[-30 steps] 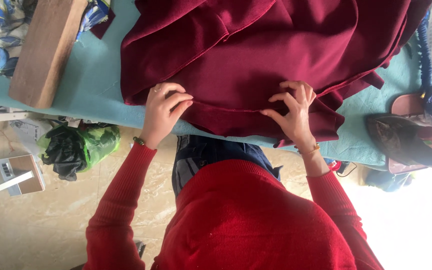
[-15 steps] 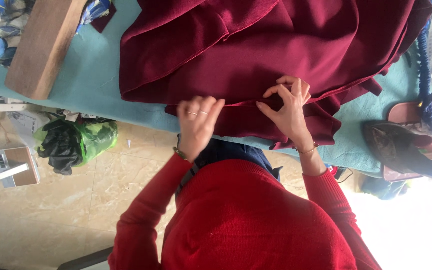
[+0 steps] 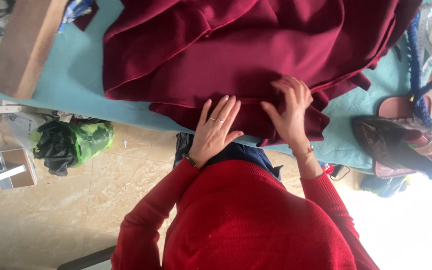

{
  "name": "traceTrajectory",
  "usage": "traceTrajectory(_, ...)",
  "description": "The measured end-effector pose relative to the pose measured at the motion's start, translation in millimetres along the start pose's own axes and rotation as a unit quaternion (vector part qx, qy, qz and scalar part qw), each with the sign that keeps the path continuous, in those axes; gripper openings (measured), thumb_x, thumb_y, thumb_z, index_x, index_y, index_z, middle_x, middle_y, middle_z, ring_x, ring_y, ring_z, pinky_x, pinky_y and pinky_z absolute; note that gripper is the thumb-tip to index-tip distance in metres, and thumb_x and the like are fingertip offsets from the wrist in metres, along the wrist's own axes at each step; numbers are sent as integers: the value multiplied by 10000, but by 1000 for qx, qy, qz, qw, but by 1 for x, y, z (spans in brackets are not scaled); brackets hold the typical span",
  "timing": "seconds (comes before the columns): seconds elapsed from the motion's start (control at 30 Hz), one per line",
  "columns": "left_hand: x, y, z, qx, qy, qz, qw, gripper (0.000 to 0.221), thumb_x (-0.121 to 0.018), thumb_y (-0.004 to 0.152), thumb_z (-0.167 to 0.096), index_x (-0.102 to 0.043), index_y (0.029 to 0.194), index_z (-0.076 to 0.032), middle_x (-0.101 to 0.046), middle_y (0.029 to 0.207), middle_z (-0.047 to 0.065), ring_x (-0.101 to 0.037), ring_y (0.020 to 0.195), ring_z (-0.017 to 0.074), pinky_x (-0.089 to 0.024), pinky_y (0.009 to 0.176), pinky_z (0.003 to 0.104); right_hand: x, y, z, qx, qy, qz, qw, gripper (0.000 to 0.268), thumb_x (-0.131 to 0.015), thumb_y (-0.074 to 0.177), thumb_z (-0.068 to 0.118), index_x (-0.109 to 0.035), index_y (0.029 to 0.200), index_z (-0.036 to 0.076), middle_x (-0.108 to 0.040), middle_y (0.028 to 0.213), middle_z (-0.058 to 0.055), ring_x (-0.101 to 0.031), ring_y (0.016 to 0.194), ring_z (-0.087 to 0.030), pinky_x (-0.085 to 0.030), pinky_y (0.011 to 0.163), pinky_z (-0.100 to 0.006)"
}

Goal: Ironing and pressing seams on a maroon garment using a steam iron and a wooden clapper

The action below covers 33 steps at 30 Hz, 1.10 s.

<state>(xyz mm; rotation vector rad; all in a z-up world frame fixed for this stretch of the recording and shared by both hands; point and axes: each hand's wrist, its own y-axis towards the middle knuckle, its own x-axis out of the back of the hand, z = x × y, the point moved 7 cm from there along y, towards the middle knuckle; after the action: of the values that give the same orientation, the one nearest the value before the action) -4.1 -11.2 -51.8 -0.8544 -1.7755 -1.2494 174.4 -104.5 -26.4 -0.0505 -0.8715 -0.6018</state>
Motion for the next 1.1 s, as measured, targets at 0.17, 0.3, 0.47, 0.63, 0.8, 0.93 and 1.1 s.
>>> traceTrajectory(0.17, 1, 4, -6, 42, 76, -35, 996, 711, -353, 1063, -631, -442, 1577, -148, -366, 1661, 53, -302, 1547, 229, -317, 1223, 556, 14, -59, -35, 5, -92, -69, 993, 540, -734, 969, 245, -562, 1448, 63, -496, 1506, -179, -396, 1413, -396, -271, 1125, -506)
traceTrajectory(0.3, -10, -7, -17, 81, 172, -27, 981, 727, -292, 1053, -685, -421, 1597, -221, -346, 1676, -2, -265, 1534, 179, -354, 1147, 469, -6, -70, -17, 58, -48, -50, 996, 621, -727, 968, 309, -541, 1499, 45, -466, 1574, -208, -397, 1452, -435, -296, 1166, -548)
traceTrajectory(0.47, -24, -12, -19, 94, 135, -1, 986, 786, -440, 986, -719, -459, 1573, -197, -446, 1593, 18, -446, 1409, 182, -258, 1206, 565, -23, -59, 4, 125, -28, -1, 992, 697, -508, 1038, 570, -544, 1503, 53, -453, 1603, -203, -359, 1519, -381, -188, 1233, -544)
traceTrajectory(0.63, -13, -1, -23, 95, 126, -5, 987, 765, -421, 978, -745, -410, 1594, -293, -494, 1464, 42, -460, 1373, 220, -270, 1167, 617, -18, -58, 4, 154, -13, -1, 988, 620, -504, 1045, 539, -611, 1438, 71, -493, 1576, -194, -400, 1494, -397, -219, 1216, -576)
traceTrajectory(0.8, -19, -2, -27, 107, 142, -6, 984, 731, -366, 988, -756, -418, 1584, -336, -459, 1454, 47, -454, 1370, 217, -297, 1130, 597, -10, -54, -3, 172, 16, -7, 985, 579, -548, 1034, 511, -642, 1400, 72, -527, 1546, -190, -454, 1455, -411, -315, 1176, -577)
traceTrajectory(0.93, -23, -4, -31, 112, 174, 23, 978, 722, -345, 1009, -746, -385, 1604, -338, -374, 1586, 31, -399, 1418, 226, -321, 1063, 531, 50, -64, -38, 112, -84, -12, 990, 564, -700, 930, 354, -670, 1388, 27, -535, 1502, -276, -431, 1424, -485, -300, 1167, -612)
traceTrajectory(1.1, -13, 3, -33, 105, 241, 100, 960, 747, -407, 1046, -818, -388, 1619, -339, -356, 1635, -36, -502, 1377, 173, -382, 1049, 476, 222, -98, -77, 6, -249, -134, 959, 646, -773, 730, -57, -646, 1357, -147, -549, 1319, -303, -446, 1343, -524, -269, 1206, -584)
